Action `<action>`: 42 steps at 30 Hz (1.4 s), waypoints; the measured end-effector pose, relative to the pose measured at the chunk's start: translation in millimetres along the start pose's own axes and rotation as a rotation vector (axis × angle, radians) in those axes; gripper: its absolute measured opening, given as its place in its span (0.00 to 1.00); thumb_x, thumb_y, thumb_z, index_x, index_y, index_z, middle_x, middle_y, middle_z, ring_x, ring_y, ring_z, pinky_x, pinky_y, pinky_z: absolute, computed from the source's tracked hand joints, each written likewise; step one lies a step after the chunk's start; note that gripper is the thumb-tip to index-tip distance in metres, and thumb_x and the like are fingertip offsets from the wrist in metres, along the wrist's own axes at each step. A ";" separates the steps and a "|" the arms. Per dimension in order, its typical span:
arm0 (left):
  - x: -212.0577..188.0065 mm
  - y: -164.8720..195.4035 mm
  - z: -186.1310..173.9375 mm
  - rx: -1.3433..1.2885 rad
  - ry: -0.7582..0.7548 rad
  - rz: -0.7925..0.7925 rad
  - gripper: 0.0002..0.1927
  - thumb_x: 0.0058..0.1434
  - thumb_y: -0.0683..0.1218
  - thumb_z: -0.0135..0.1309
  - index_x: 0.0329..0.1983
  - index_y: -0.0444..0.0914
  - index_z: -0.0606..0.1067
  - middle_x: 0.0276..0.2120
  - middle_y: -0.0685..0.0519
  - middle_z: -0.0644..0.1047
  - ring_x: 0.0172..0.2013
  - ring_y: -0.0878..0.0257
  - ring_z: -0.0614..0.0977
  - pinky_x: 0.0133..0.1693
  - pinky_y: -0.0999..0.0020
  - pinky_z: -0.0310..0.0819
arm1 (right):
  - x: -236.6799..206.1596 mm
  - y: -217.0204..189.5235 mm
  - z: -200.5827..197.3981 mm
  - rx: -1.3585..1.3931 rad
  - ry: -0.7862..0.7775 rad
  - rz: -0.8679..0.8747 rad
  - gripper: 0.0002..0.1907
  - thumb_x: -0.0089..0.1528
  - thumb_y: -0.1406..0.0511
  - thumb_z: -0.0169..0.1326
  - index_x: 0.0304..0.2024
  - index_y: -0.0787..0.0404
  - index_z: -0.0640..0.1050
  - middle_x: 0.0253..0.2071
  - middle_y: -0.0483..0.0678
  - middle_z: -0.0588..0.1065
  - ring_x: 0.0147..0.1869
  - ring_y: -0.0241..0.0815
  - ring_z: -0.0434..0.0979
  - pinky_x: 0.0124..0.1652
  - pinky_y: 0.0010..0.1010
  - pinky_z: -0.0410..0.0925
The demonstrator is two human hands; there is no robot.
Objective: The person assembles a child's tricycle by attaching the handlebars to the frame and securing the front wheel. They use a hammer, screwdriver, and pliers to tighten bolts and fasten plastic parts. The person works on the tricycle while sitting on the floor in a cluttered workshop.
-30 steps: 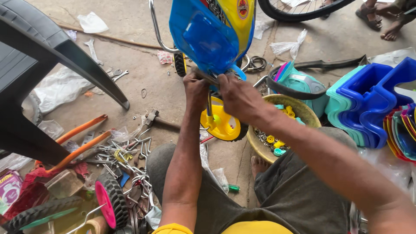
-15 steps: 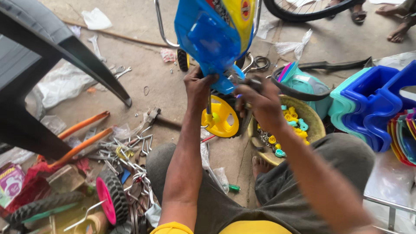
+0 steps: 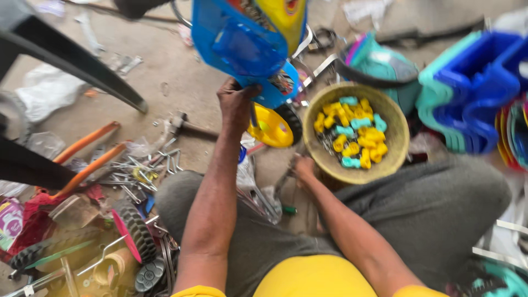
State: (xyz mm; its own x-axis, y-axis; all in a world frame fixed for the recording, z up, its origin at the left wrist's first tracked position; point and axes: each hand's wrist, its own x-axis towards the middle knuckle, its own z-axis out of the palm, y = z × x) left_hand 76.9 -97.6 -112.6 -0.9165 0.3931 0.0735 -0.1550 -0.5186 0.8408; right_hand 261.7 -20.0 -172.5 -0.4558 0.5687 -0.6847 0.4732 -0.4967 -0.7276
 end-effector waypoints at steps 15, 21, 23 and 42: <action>-14.9 -51.1 -14.9 0.531 0.168 0.164 0.06 0.56 0.36 0.64 0.33 0.31 0.78 0.32 0.54 0.80 0.33 0.64 0.77 0.39 0.65 0.73 | 156.1 -26.1 -113.9 0.461 0.266 -0.239 0.09 0.63 0.78 0.47 0.41 0.61 0.75 0.30 0.48 0.78 0.28 0.42 0.78 0.23 0.32 0.73; -76.4 -86.9 -9.0 1.024 0.345 0.253 0.22 0.59 0.42 0.63 0.53 0.25 0.72 0.44 0.38 0.78 0.42 0.47 0.79 0.45 0.58 0.72 | 206.9 22.8 -154.0 -0.068 0.266 -0.197 0.12 0.60 0.78 0.51 0.43 0.64 0.82 0.38 0.53 0.80 0.33 0.42 0.80 0.27 0.35 0.74; -98.8 -111.9 -4.2 0.938 0.191 -0.190 0.18 0.61 0.43 0.61 0.53 0.33 0.76 0.43 0.45 0.82 0.41 0.53 0.83 0.47 0.62 0.76 | 212.5 45.5 -151.5 -0.564 0.268 -0.720 0.17 0.55 0.77 0.58 0.46 0.64 0.85 0.42 0.54 0.81 0.41 0.48 0.81 0.37 0.40 0.74; -76.4 -246.0 45.2 0.198 -0.136 -0.661 0.22 0.62 0.33 0.49 0.61 0.29 0.71 0.53 0.45 0.77 0.49 0.58 0.82 0.48 0.65 0.81 | 193.7 -141.6 -194.4 -2.028 -0.331 -0.371 0.15 0.61 0.66 0.54 0.49 0.49 0.85 0.47 0.52 0.82 0.51 0.54 0.82 0.49 0.47 0.75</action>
State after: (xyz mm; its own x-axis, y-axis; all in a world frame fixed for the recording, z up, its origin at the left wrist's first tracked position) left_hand 201.8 34.2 -300.9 -0.5968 0.6768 -0.4310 -0.5820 0.0046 0.8132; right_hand 253.0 288.0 -193.8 -0.6797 0.2233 -0.6987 0.2130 0.9716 0.1033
